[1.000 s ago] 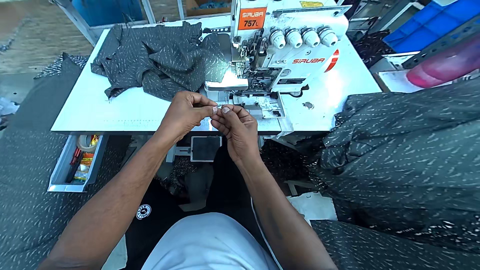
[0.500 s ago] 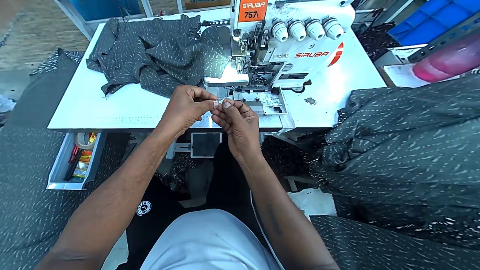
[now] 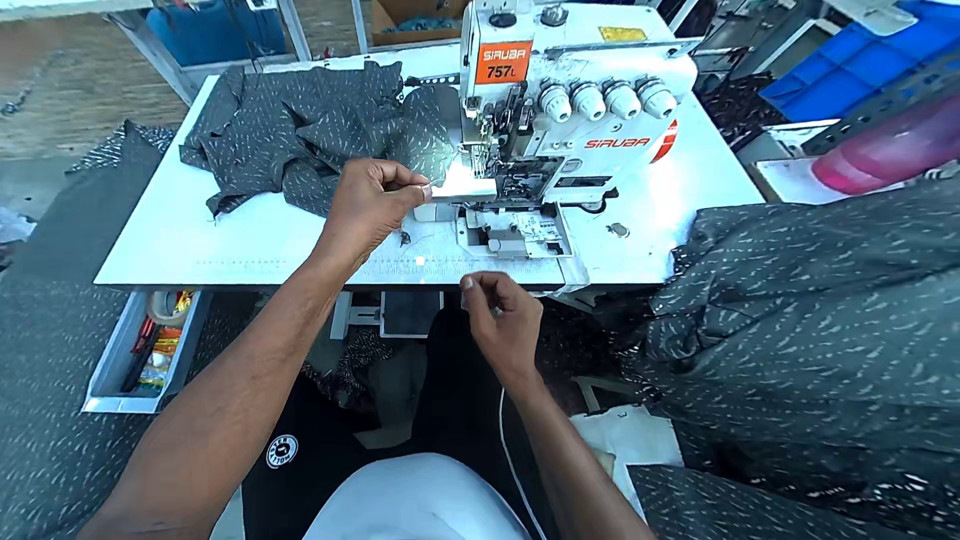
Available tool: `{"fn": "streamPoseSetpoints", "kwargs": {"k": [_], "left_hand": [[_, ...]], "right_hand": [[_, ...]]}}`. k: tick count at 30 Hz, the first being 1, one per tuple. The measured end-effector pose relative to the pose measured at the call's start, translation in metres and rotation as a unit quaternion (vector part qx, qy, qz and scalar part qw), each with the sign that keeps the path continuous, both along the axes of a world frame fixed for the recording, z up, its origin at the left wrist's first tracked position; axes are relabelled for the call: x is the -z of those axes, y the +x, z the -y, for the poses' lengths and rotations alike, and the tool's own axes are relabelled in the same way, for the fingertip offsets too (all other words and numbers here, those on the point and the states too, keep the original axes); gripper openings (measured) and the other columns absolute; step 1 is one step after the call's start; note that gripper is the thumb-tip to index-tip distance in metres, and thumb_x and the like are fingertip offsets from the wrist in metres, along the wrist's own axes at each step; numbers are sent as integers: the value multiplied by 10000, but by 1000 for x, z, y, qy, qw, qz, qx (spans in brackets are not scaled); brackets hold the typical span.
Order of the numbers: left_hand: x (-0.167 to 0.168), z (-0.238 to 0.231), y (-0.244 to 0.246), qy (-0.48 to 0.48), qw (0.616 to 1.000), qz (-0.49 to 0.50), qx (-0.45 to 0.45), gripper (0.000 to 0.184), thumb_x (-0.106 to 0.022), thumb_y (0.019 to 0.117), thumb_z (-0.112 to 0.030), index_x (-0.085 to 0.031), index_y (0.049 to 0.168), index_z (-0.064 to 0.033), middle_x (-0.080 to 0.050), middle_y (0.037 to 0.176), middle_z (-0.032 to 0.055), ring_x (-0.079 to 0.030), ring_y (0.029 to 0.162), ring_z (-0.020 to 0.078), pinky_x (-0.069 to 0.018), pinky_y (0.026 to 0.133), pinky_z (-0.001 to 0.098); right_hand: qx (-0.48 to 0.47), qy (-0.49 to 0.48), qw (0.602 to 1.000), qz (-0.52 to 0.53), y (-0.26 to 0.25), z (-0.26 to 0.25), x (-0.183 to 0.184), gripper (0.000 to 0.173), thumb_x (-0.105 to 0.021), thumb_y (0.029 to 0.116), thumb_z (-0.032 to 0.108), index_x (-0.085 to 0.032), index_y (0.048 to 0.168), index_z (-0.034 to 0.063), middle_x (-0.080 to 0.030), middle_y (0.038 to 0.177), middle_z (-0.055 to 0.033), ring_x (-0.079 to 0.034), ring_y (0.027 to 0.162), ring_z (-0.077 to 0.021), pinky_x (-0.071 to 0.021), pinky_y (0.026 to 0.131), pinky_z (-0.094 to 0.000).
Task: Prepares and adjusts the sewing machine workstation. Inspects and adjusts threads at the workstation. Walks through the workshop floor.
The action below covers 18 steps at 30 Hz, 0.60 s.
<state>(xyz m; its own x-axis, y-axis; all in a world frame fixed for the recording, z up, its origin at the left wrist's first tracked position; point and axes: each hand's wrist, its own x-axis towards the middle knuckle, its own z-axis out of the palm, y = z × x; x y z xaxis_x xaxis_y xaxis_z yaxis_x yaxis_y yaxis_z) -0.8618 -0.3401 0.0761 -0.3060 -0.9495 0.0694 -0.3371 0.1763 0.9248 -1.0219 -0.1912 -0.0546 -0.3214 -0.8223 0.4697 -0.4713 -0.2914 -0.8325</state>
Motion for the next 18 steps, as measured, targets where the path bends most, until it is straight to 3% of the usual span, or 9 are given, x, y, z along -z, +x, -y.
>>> {"fn": "streamPoseSetpoints", "kwargs": {"k": [4, 6, 11, 18], "left_hand": [[-2, 33, -12, -67, 997, 38, -21, 83, -793, 899, -167, -788, 946, -99, -713, 809, 22, -636, 669, 109, -527, 598, 300], [1, 47, -19, -96, 993, 67, -27, 74, -792, 895, -190, -796, 941, -132, -725, 815, 0, -651, 714, 103, -537, 675, 339], [6, 67, -33, -127, 985, 111, -22, 64, -763, 905, -196, -797, 938, -153, -739, 834, -15, -680, 759, 95, -563, 738, 373], [9, 75, -46, -144, 980, 136, -5, 69, -751, 911, -209, -791, 928, -157, -735, 843, -15, -679, 773, 99, -559, 752, 384]], "right_hand": [[-15, -51, 981, -187, -16, 10, 27, 166, -679, 966, 240, -756, 940, 95, -692, 759, 7, -615, 590, -88, -538, 516, -295], [-24, -69, 967, -243, -21, 15, 36, 207, -670, 966, 276, -744, 871, 108, -681, 717, 13, -627, 584, -99, -538, 512, -306], [-18, -86, 953, -290, -26, 23, 45, 280, -655, 973, 291, -712, 770, 106, -628, 632, 9, -595, 525, -117, -482, 459, -307], [-27, -92, 934, -345, -26, 28, 15, 325, -610, 1005, 295, -691, 763, 93, -553, 587, -9, -554, 498, -158, -428, 431, -324]]}}
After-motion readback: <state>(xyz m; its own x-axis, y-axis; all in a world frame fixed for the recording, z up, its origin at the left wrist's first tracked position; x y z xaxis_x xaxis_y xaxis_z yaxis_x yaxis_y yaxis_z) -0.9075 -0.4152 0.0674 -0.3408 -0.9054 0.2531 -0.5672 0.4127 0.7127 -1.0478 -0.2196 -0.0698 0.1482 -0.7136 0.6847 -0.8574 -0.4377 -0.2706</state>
